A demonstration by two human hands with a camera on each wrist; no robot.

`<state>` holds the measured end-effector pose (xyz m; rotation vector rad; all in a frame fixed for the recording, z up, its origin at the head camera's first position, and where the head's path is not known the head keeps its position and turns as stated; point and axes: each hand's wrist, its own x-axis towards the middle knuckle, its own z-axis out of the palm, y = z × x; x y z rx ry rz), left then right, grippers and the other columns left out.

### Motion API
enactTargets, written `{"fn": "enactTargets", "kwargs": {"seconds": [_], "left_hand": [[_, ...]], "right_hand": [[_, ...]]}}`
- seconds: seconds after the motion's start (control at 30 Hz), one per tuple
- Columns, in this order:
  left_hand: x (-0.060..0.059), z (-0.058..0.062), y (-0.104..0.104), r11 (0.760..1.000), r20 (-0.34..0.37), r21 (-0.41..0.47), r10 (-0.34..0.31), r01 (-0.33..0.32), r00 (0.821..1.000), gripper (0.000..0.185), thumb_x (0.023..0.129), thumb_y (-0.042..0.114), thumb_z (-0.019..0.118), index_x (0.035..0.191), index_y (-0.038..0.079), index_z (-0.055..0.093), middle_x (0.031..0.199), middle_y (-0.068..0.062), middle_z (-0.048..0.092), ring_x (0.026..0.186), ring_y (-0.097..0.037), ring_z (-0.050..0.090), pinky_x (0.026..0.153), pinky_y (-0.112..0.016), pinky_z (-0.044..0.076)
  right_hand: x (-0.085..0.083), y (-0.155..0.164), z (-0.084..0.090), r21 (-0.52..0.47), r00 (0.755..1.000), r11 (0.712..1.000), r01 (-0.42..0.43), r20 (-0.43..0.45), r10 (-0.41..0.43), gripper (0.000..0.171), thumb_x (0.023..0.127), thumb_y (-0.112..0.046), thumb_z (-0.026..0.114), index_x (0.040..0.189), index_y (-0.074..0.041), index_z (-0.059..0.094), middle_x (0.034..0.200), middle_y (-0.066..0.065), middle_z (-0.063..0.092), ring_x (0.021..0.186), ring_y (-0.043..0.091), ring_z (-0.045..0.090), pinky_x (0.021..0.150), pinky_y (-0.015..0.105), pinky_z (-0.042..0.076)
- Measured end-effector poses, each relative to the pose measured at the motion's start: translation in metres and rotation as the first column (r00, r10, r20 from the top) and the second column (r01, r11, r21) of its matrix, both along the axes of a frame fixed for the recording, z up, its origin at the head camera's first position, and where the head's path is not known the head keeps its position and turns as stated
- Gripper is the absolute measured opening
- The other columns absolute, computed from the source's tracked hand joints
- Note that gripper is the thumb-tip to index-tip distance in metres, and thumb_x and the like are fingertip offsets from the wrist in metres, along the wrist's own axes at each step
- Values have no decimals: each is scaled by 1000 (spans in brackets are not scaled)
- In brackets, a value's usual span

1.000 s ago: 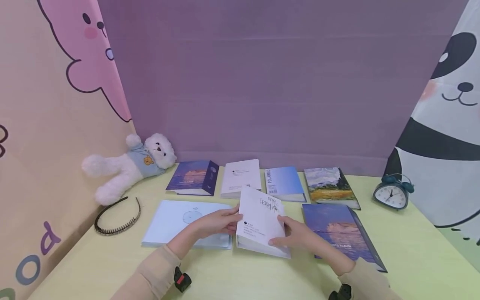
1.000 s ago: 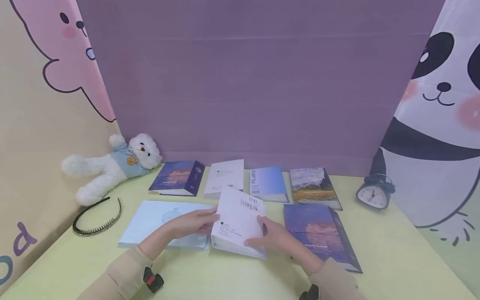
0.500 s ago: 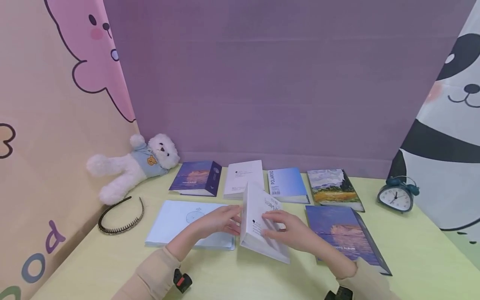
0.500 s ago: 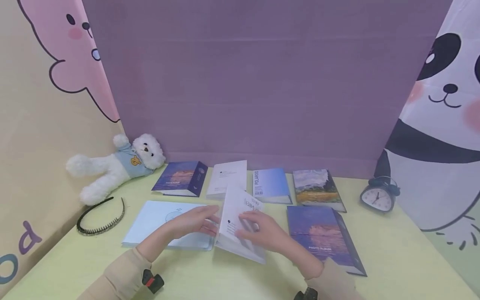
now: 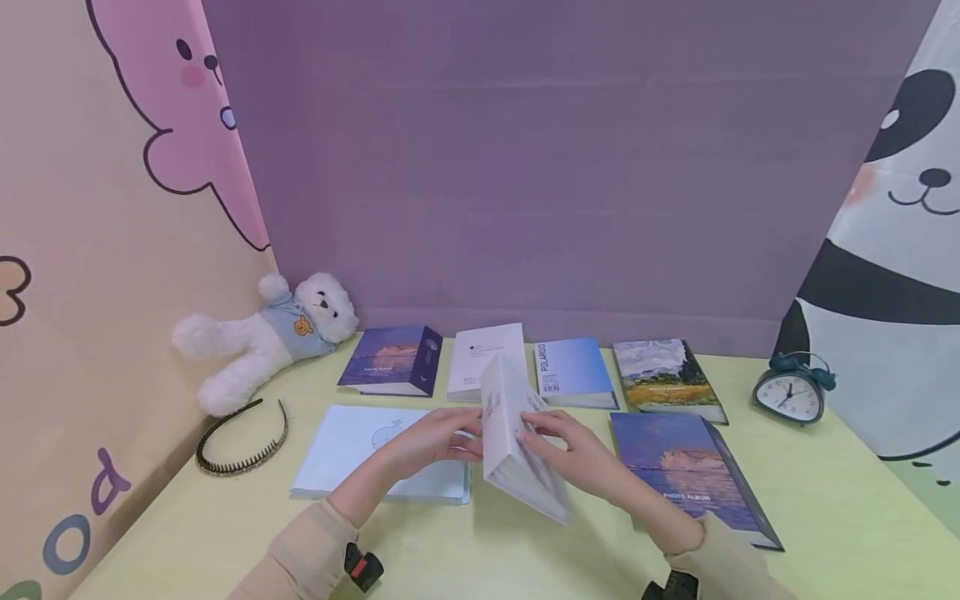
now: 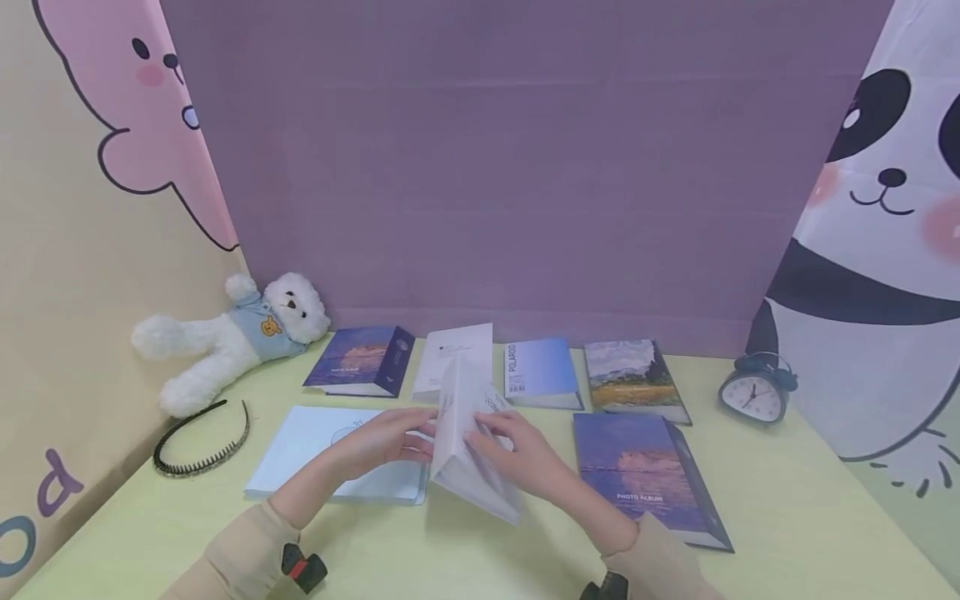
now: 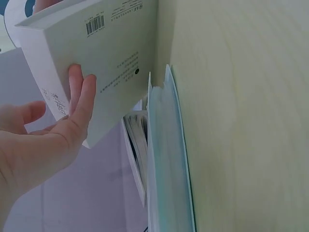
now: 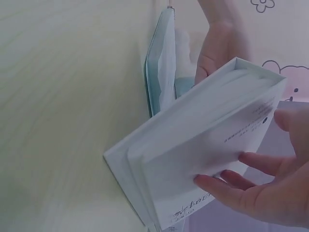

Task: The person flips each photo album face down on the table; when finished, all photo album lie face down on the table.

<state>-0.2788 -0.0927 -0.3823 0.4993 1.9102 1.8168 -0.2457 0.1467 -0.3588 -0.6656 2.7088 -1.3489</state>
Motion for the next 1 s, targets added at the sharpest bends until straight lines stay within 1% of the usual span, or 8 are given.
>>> {"fn": "enactTargets", "kwargs": {"seconds": [0.1,0.2,0.3,0.43,0.57,0.73,0.83,1.0], "left_hand": [[2,0,-1,1000,-15,-2,-20,20,1000,45,102,29,39,140,6,43,120,-14,58,94,-15,65,90,-33,52],[2,-2,-2,999,-22,8,-45,45,999,46,102,29,39,143,6,39,132,-19,52,101,-16,64,93,-34,50],[1,-2,-2,999,-24,21,-50,51,998,47,102,30,39,142,5,41,139,-18,48,109,-18,62,96,-34,49],[1,0,-1,998,-34,43,-40,42,999,45,102,30,39,141,7,43,139,-14,49,119,-21,56,97,-34,48],[1,1,0,997,-48,54,-45,48,998,45,103,29,37,143,9,39,140,-14,48,125,-23,51,99,-35,47],[1,1,3,997,-50,52,-47,50,998,47,102,29,39,145,11,36,144,-14,43,125,-25,51,100,-36,46],[2,1,7,997,-55,65,-43,47,998,48,102,27,40,147,13,33,147,-13,39,127,-28,49,100,-36,46],[1,-1,12,994,-79,83,-63,69,995,51,102,23,40,149,14,25,152,-7,31,131,-29,43,102,-38,44]], "right_hand": [[0,-2,1,-4,1000,1000,8,-22,-8,46,94,-34,56,130,-4,56,133,15,51,121,37,50,91,45,50],[-1,-4,2,-4,999,1000,14,-37,-14,45,95,-32,55,129,-3,55,136,15,49,122,36,50,91,45,50],[0,-5,5,-19,1000,1000,13,-25,-13,47,95,-32,54,133,-4,51,138,16,48,122,37,50,91,45,50],[0,-5,9,-85,999,996,-3,38,6,55,95,-34,54,141,-8,40,140,19,44,124,40,46,88,45,52],[0,-4,12,-154,993,988,-8,111,25,60,94,-35,56,146,-17,32,140,19,40,125,39,45,87,46,52],[1,-2,11,-189,989,982,3,146,25,60,94,-34,56,147,-26,30,139,17,40,123,35,47,89,49,51],[0,1,10,-203,988,979,5,153,26,59,94,-35,56,147,-27,31,139,17,40,121,34,49,88,48,52],[0,5,8,-226,984,974,16,176,25,57,95,-36,54,147,-29,31,140,18,38,120,34,51,85,44,53]]}}
